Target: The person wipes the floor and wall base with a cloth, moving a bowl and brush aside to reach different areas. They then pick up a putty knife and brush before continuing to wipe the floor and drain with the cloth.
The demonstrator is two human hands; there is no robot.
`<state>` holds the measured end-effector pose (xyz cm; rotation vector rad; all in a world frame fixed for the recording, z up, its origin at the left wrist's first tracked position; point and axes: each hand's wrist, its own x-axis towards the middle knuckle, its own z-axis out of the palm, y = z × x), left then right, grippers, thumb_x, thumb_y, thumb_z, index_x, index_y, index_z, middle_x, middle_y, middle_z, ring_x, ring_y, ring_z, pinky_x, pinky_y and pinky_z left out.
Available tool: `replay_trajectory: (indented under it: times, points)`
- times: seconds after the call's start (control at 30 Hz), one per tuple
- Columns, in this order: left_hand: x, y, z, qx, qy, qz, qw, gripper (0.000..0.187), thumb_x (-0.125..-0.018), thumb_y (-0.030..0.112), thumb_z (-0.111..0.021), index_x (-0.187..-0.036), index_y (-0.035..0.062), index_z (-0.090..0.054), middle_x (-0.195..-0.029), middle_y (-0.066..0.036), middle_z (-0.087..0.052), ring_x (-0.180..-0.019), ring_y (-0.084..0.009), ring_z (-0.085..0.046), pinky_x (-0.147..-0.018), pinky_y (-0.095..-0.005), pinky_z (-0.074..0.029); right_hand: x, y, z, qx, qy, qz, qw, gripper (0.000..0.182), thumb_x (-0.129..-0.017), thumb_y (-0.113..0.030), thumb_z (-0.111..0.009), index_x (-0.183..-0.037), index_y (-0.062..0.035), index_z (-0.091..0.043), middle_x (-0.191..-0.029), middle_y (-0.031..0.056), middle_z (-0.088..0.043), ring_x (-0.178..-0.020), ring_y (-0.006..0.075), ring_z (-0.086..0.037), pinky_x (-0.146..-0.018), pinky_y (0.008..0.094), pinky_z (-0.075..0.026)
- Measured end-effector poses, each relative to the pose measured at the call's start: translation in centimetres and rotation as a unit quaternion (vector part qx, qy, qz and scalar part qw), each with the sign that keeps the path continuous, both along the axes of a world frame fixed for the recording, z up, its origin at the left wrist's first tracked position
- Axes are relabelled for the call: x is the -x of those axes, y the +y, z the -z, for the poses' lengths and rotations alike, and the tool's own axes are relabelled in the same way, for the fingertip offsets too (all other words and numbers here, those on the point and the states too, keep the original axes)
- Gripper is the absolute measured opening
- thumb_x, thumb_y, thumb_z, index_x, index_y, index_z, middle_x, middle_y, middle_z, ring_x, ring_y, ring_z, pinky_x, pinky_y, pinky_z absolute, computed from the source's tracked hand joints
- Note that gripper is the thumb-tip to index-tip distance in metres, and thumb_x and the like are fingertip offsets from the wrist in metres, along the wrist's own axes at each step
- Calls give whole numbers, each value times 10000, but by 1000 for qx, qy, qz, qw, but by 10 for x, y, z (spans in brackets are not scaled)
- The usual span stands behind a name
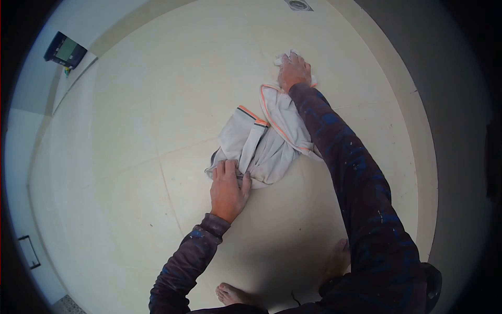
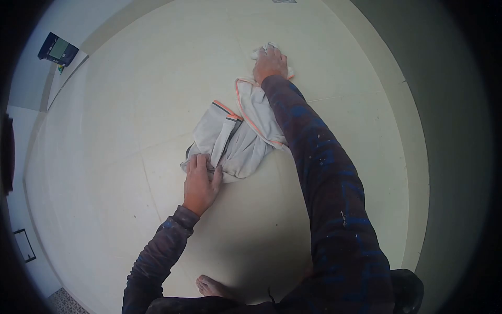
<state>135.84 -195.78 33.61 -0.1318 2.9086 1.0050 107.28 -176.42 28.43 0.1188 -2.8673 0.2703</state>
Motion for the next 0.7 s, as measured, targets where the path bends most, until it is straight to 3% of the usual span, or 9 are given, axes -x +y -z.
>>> replay_trajectory:
  times: [0.1,0.13,0.3,0.47,0.5,0.53,0.63,0.67,0.7]
  points:
    - [69,-244,-15,41,20,33,998,405,-833,204,-683,-1142,8,-509,-1127,-183,-523,-1073,-393,-514,-840,-496,-476,23,-232,-20,-45,-53,-63,996,456,-946,-274,-542,-1376,-124,-561,-1405,101,-527,-1333,256,-446,-1055,417,-352]
    - [84,-328,-7,46,69,43,996,395,-823,208,-673,-1126,16,-509,-1115,-178,-513,-1056,-386,-515,-822,-496,-472,11,-305,-18,-46,-4,-78,996,425,-941,-259,-540,-1344,-132,-583,-1376,89,-546,-1312,249,-459,-1040,411,-359]
    - [92,-320,3,41,13,57,997,359,-804,195,-662,-1069,20,-495,-1056,-181,-490,-1016,-383,-509,-797,-502,-450,62,-293,-23,-3,16,-54,998,374,-894,-251,-579,-1247,-145,-646,-1311,46,-590,-1272,206,-480,-1007,401,-370]
    - [86,-346,5,38,66,75,994,341,-837,196,-657,-1059,2,-485,-1046,-195,-487,-1005,-403,-501,-837,-496,-424,-15,-299,-20,-1,79,-170,982,409,-892,-265,-581,-1273,-122,-628,-1298,75,-590,-1292,217,-470,-1022,409,-364]
    - [77,-346,1,38,74,81,993,332,-853,195,-653,-1061,-2,-483,-1039,-195,-485,-1000,-407,-499,-838,-493,-421,-18,-290,-20,-7,77,-152,985,426,-900,-277,-573,-1294,-118,-609,-1342,94,-568,-1303,231,-464,-1040,419,-354]
    - [76,-345,-3,41,19,87,995,421,-883,204,-647,-1198,-25,-486,-1138,-220,-500,-1087,-422,-493,-924,-489,-419,-20,-281,-15,-5,73,-129,989,444,-908,-289,-566,-1315,-114,-590,-1386,113,-546,-1314,245,-458,-1057,429,-345]
    - [106,-316,20,15,22,199,980,597,-897,217,-646,-1386,-35,-415,-1314,-254,-476,-1210,-431,-454,-1030,-477,-393,54,-198,24,-38,36,103,993,470,-904,-305,-538,-1329,-111,-583,-1334,104,-555,-1314,239,-457,-1018,405,-368]
    - [101,-323,2,2,-44,250,967,696,-943,241,-602,-1505,-23,-289,-1467,-268,-382,-1340,-439,-362,-1148,-466,-294,45,-187,20,-38,7,141,989,472,-903,-320,-525,-1320,-108,-588,-1344,109,-550,-1307,240,-458,-1013,417,-365]
    - [99,-322,9,7,-48,253,966,696,-943,241,-602,-1505,-23,-289,-1467,-268,-382,-1340,-439,-362,-1148,-466,-294,18,-180,40,-33,5,145,989,472,-903,-320,-525,-1320,-108,-588,-1344,109,-550,-1307,240,-458,-1013,417,-365]
